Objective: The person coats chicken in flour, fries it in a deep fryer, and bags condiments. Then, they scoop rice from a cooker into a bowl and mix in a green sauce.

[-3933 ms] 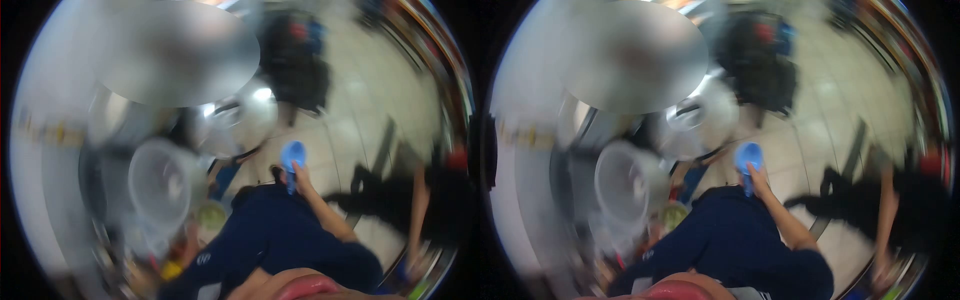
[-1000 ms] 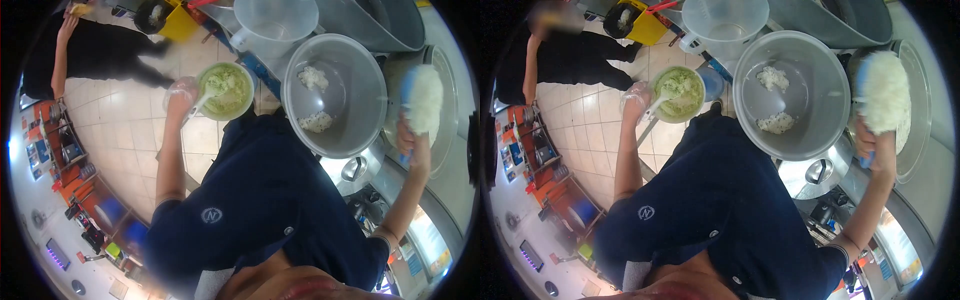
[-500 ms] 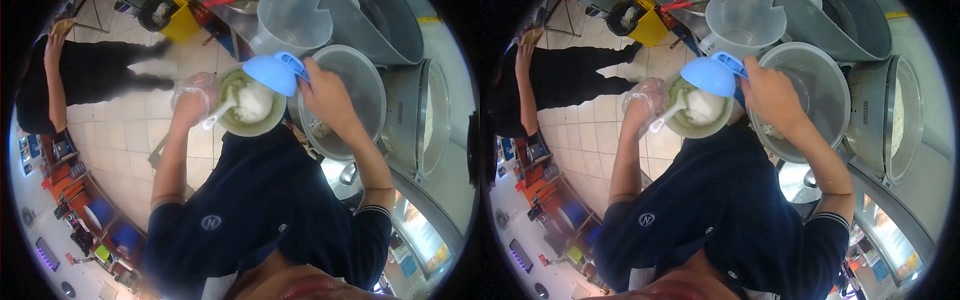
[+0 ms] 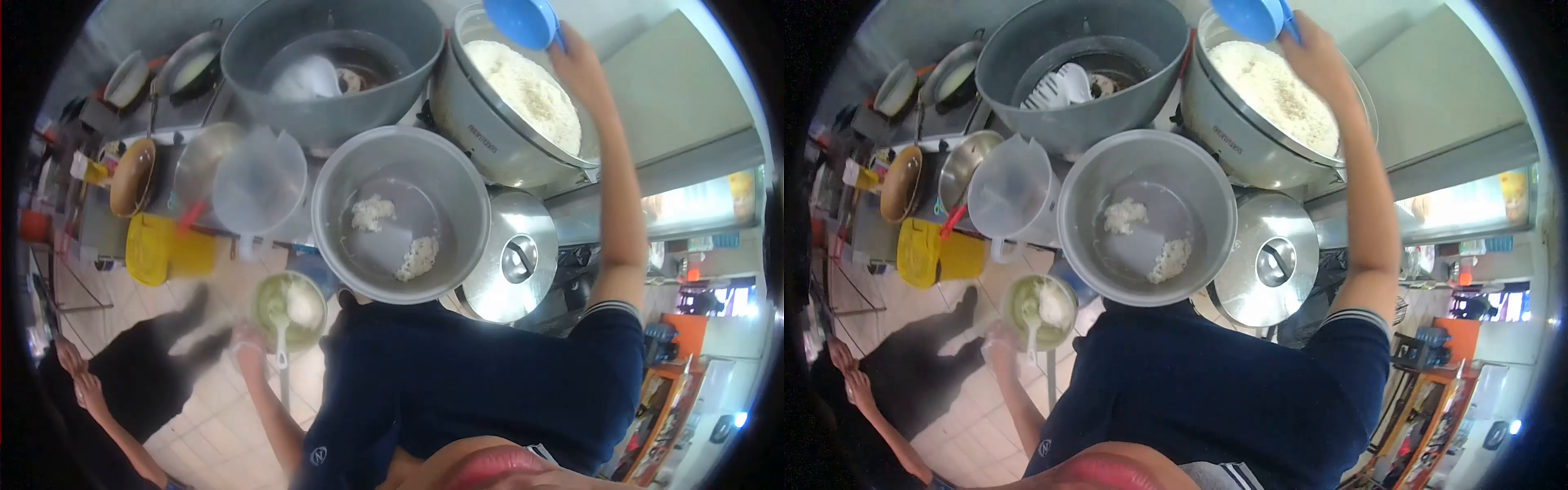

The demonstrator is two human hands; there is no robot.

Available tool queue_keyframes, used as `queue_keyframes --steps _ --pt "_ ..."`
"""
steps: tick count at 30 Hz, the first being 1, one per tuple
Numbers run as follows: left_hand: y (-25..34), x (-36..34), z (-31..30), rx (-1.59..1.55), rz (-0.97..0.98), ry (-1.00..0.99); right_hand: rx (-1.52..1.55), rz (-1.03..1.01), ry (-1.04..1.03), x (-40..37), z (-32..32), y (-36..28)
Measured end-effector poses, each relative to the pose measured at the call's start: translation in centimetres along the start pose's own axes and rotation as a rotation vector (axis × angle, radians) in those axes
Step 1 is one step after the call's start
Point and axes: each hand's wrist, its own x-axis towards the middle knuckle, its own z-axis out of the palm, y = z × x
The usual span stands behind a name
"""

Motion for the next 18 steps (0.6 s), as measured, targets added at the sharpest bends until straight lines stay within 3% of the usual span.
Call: queue_keyframes --steps 1,2,3,4,6,7,9,10,12,14,16,18 --pt "-0.5 0.1 0.3 0.008 0.024 0.01 -0.237 -0.072 0.028 2.6 -0.9 4.8" --pt "-1.1 0.4 0.6 0.206 0.105 -0.054 -0.229 -0.064 0.049 4.2 -1.3 7.8" --pt "-1.7 0.6 0.8 0.407 0.179 -0.116 -0.313 0.1 -0.17 5.6 -1.4 10.3" --pt "-2.8 0.3 2.5 0.412 0.188 -0.105 -0.397 0.26 -0.395 6.3 -0.7 13.0" --pt "-4.2 0.2 3.5 0.692 -0.023 -0.447 -0.552 0.178 -0.381 7.7 1.3 18.2" --pt "-3.9 0.2 3.5 0.697 -0.023 -0.433 -0.72 0.092 -0.377 8.0 2.6 19.9" --pt "-2.4 -0.5 3.4 0.536 0.317 -0.177 -0.733 0.147 -0.372 7.8 5.0 21.4" --pt "-1.8 -0.9 3.3 0.546 0.32 -0.171 -0.758 0.201 -0.373 7.8 6.2 21.8" --pt "-0.3 -1.9 3.3 0.564 0.279 -0.124 -0.7 0.215 -0.387 7.4 9.3 22.3" --pt "5.5 -2.1 1.6 0.461 0.266 -0.178 -0.644 0.218 -0.424 7.4 11.1 20.6" --pt "8.8 -2.7 0.5 0.292 -0.168 -0.37 -0.575 0.219 -0.634 7.3 10.1 17.7" --pt "3.1 -3.9 3.2 0.176 -0.107 -0.296 -0.576 0.243 -0.731 7.3 8.9 16.3"
